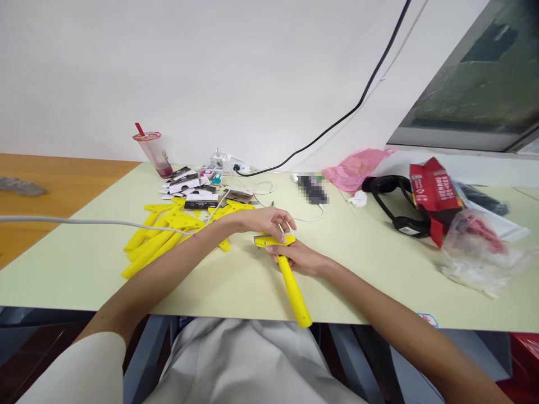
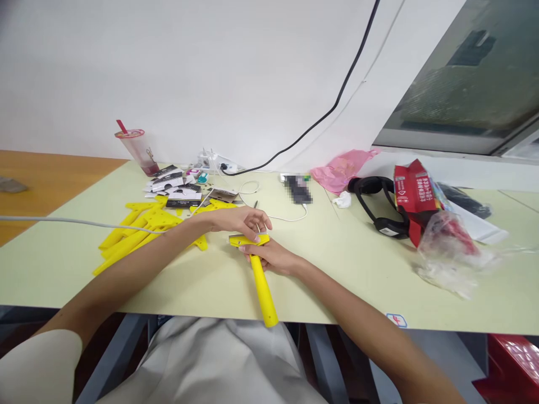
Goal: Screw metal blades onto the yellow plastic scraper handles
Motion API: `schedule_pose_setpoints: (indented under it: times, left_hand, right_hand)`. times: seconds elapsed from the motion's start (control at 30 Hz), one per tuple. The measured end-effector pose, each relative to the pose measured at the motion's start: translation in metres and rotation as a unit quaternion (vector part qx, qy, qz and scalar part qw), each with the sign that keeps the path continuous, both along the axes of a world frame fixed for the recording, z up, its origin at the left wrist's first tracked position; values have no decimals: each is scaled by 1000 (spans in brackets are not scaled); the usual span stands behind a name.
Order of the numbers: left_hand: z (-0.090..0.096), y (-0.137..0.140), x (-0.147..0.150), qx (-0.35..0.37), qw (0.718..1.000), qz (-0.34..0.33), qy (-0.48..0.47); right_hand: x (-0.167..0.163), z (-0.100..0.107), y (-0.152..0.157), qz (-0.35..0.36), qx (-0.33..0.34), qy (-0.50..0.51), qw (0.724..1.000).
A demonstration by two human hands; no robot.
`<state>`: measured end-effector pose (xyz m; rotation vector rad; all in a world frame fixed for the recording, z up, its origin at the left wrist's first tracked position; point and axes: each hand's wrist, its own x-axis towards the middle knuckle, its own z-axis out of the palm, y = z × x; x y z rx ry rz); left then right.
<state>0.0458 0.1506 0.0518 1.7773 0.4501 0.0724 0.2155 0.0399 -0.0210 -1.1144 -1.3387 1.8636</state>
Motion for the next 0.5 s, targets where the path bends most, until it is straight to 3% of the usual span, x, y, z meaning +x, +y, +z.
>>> schedule_pose_setpoints:
  times: [0.13,0.33,0.5]
  left_hand:
    - [7,4,-5,38,999,-20,8]
    - [25,13,-20,165,985,-16,51]
    - [25,12,-22,166,984,-39,58]
  right_hand:
    - [-1,3,-1,-14,4,3,1000]
    - [-1,7,-3,-17,7,9,1000]
    - [-1,6,-3,-26,-1,12,1000]
